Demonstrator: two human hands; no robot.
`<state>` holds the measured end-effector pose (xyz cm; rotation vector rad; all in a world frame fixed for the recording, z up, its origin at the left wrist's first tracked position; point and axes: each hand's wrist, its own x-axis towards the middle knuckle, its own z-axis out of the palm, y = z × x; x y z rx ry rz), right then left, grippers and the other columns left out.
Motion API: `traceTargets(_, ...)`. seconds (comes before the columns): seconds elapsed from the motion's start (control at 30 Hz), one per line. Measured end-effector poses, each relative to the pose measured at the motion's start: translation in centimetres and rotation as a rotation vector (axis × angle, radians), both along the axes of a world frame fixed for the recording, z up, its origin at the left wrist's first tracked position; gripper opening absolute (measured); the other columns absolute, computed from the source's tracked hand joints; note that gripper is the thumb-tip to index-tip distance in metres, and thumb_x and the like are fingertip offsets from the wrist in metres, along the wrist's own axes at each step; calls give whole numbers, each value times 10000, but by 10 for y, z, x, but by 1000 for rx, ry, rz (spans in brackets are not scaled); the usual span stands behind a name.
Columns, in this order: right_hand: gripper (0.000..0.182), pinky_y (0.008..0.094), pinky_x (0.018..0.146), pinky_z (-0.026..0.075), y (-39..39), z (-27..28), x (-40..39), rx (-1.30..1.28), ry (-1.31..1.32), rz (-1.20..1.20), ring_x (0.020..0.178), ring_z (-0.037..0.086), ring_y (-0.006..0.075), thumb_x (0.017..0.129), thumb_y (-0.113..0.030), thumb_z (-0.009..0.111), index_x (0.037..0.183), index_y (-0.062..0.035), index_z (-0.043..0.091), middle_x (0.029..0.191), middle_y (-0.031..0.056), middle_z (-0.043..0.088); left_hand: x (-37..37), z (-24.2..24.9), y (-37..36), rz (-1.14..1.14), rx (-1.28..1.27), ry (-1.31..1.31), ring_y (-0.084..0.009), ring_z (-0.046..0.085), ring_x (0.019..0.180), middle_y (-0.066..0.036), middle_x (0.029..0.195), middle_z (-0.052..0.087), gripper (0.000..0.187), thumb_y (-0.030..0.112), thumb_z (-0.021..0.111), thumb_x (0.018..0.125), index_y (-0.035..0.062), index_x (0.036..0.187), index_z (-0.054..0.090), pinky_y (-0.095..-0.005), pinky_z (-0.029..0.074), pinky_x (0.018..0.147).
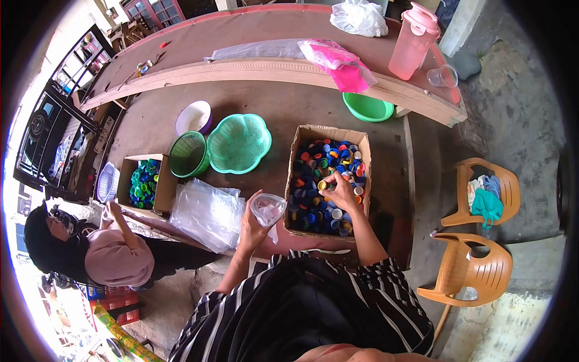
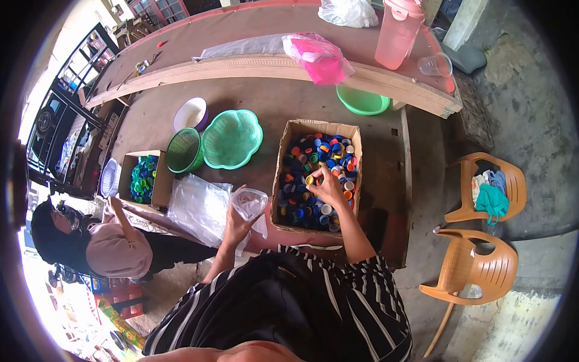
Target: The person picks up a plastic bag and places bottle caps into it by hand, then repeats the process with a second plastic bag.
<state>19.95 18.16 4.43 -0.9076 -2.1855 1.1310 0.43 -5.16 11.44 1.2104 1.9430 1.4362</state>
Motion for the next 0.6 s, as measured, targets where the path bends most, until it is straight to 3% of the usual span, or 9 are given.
traceTargets(0.07,380,365,740,508,-9,16,10,-212,-113,14,864,657,271,712,-174,785,970,-51,535,920,101,651,3,4,-1,-13,-4,5,-249,647,1035,-143,1101,658,773,87,816,749,15,1401,407,-350,510,904)
traceTargets(0.2,333,355,705,502,-22,16,20,20,-250,-60,787,634,216,724,-154,753,960,-55,541,865,95,628,10,11,-2,-37,0,22,-251,649,1033,-144,1100,658,796,83,820,742,15,1409,391,-352,512,903)
traceTargets(0.23,357,387,710,498,-22,11,22,-16,-172,-31,802,628,262,697,-148,752,957,-59,524,872,86,608,12,12,-3,-45,17,41,-253,651,1028,-145,1094,659,799,83,822,740,18,1409,389,-355,514,901)
traceTargets(0.33,342,378,725,490,-29,6,27,65,-40,35,799,600,263,718,-99,733,977,-57,513,922,101,561,14,8,-8,-53,52,68,-265,656,1027,-149,1089,664,806,79,826,734,33,1410,389,-363,515,903)
traceTargets(0.6,392,365,753,487,-57,9,36,8,-71,40,826,572,244,719,-84,750,1016,-60,494,996,99,521,22,16,-23,-62,66,48,-286,659,1049,-156,1107,670,798,73,818,743,68,1415,388,-378,512,917)
